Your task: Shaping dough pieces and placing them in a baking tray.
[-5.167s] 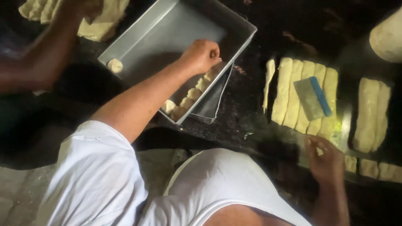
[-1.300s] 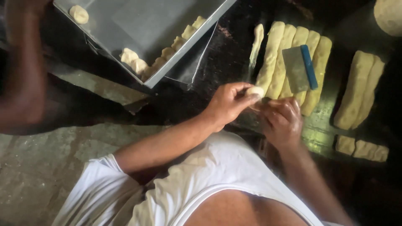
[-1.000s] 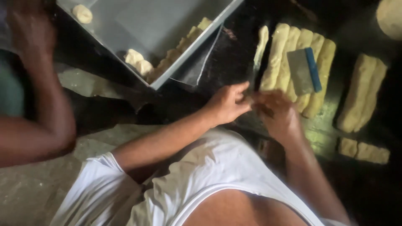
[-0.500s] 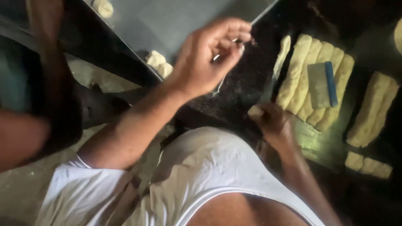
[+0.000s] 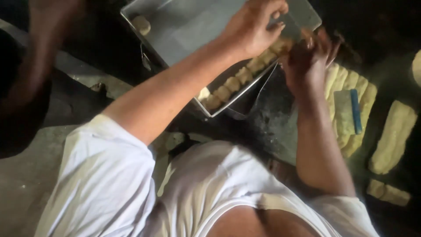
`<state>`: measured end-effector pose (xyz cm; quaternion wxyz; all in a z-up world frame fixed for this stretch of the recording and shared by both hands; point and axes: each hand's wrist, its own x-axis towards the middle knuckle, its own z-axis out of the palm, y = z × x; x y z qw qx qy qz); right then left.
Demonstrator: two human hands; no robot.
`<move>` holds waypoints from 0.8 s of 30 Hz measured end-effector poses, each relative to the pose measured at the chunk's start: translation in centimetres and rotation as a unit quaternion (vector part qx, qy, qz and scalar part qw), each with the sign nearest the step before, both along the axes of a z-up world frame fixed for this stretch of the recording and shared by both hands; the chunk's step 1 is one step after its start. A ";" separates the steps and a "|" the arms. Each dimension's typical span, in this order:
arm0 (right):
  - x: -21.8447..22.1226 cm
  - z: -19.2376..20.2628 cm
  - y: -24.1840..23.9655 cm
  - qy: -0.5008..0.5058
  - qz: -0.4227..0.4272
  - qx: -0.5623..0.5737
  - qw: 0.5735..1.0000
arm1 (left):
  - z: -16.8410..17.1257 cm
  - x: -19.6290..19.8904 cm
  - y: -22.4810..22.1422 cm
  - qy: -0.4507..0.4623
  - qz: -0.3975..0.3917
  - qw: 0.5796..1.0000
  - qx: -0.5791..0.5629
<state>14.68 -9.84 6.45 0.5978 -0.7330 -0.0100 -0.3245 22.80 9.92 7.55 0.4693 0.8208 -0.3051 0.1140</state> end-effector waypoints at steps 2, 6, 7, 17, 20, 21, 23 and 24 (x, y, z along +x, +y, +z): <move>-1.3 0.7 -0.2 0.045 0.003 -0.016 0.999 | -1.5 1.7 -0.9 0.004 -0.007 0.999 0.040; -6.8 1.8 0.0 0.030 -0.044 -0.464 0.884 | -4.4 4.7 -3.8 0.016 -0.043 0.992 0.114; -7.7 1.9 -0.1 0.028 -0.050 -0.463 0.884 | -6.2 5.9 -5.3 0.012 -0.047 0.992 0.114; -20.2 -3.8 -6.9 0.303 -0.054 -0.297 0.904 | -10.1 9.9 -9.2 -0.019 -0.231 0.967 0.103; -23.7 -5.2 -8.6 0.343 -0.077 -0.348 0.869 | -10.1 9.3 -8.8 -0.019 -0.233 0.963 0.131; -24.7 -5.4 -9.1 0.377 -0.087 -0.346 0.855 | -10.0 9.1 -9.0 -0.024 -0.234 0.960 0.150; -26.7 -7.0 -11.6 0.410 -0.111 -0.287 0.859 | -9.5 9.1 -8.4 -0.025 -0.237 0.957 0.164; -28.0 -7.8 -12.9 0.440 -0.128 -0.231 0.858 | -9.2 9.0 -8.4 -0.023 -0.234 0.956 0.176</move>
